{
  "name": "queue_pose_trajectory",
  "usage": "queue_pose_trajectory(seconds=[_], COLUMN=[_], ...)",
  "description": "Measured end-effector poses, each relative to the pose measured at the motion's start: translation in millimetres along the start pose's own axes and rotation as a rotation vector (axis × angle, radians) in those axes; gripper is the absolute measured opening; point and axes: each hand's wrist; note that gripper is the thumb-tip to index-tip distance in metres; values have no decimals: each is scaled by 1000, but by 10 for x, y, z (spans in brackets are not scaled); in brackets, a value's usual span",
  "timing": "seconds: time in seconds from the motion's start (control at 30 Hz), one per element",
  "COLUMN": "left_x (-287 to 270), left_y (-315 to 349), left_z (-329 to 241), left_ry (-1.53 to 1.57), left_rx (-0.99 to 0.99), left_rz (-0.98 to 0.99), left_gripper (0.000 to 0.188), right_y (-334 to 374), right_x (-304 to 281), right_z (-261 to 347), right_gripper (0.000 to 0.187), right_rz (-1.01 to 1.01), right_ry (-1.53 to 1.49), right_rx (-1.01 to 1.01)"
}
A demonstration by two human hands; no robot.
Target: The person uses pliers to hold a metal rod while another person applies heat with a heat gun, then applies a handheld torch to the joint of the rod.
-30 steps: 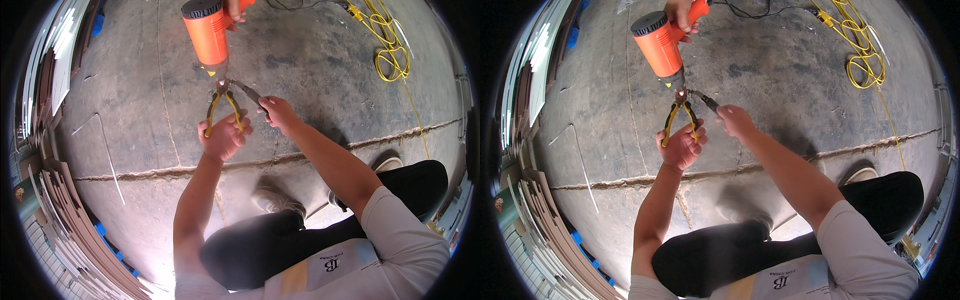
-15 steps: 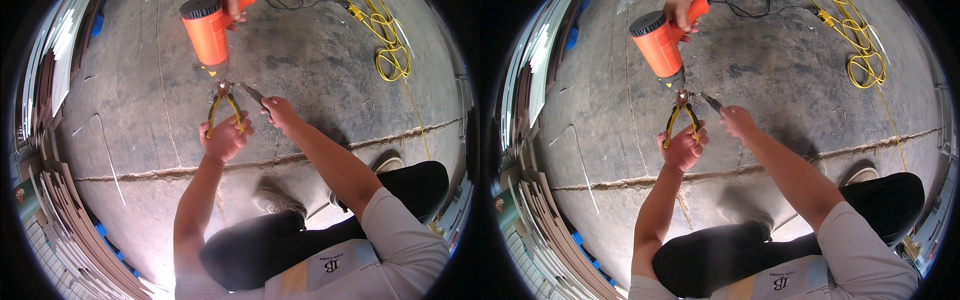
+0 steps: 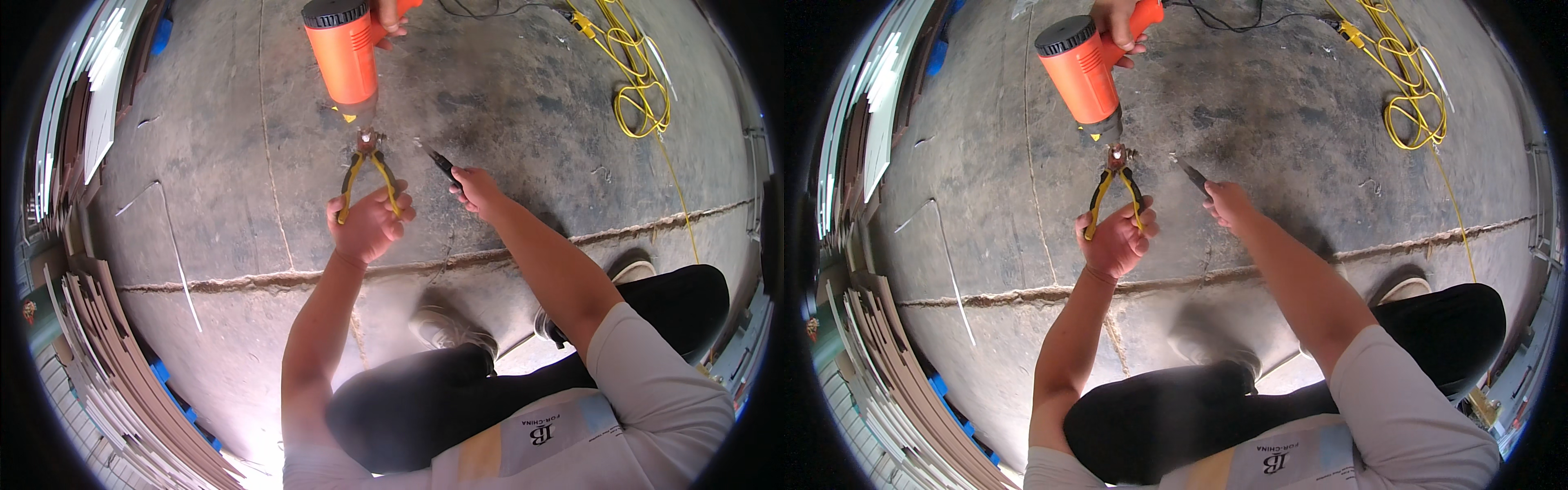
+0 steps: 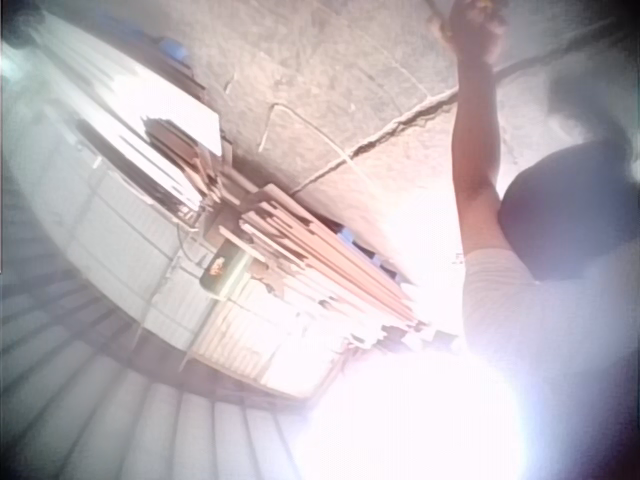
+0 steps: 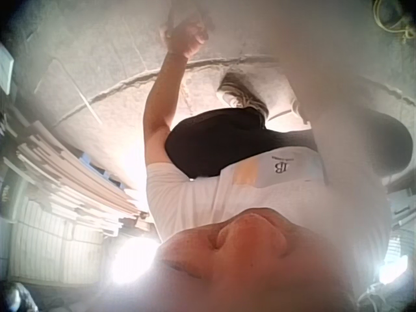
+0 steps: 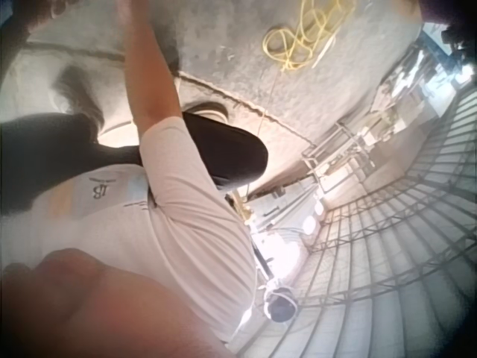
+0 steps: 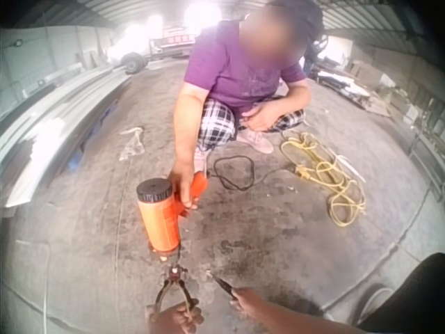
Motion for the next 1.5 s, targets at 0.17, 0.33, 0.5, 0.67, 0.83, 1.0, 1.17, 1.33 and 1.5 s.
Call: queue_pose_trajectory(seconds=[0.17, 0.33, 0.5, 0.67, 0.83, 1.0, 1.17, 1.33, 1.5], left_x=[43, 80, 85, 98, 112, 99, 97, 87, 75], left_y=[-25, 24, -45, -26, -28, -21, -27, 9, -49], left_z=[-2, 35, 50, 45, 51, 50, 43, 23, 19], left_ry=[-5, 51, 39, 30, 29, 32, 20, 12, -26], left_rx=[15, 51, 25, 35, 30, 34, 33, 30, 10], left_rz=[-2, -31, -17, -15, -20, -27, -30, -34, -48], left_gripper=[106, 104, 103, 103, 103, 103, 103, 104, 105], right_y=[166, 516, 405, 417, 383, 393, 416, 434, 317], right_x=[-22, 270, 340, 387, 370, 348, 377, 451, 409], right_z=[-48, 277, 338, 385, 370, 384, 397, 464, 410], right_gripper=[37, 39, 39, 38, 37, 38, 39, 40, 35], right_rz=[-173, -230, -291, -298, -312, -274, -260, -175, -10], right_ry=[346, 524, 521, 520, 538, 565, 534, 412, 46], right_rx=[-182, -320, -506, -520, -554, -535, -499, -359, -159])
Point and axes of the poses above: each hand's wrist, its own y-axis away from the middle knuckle, its own x-axis out of the palm, z = x × y, and after that the axes turned 11 degrees about y, right-handed
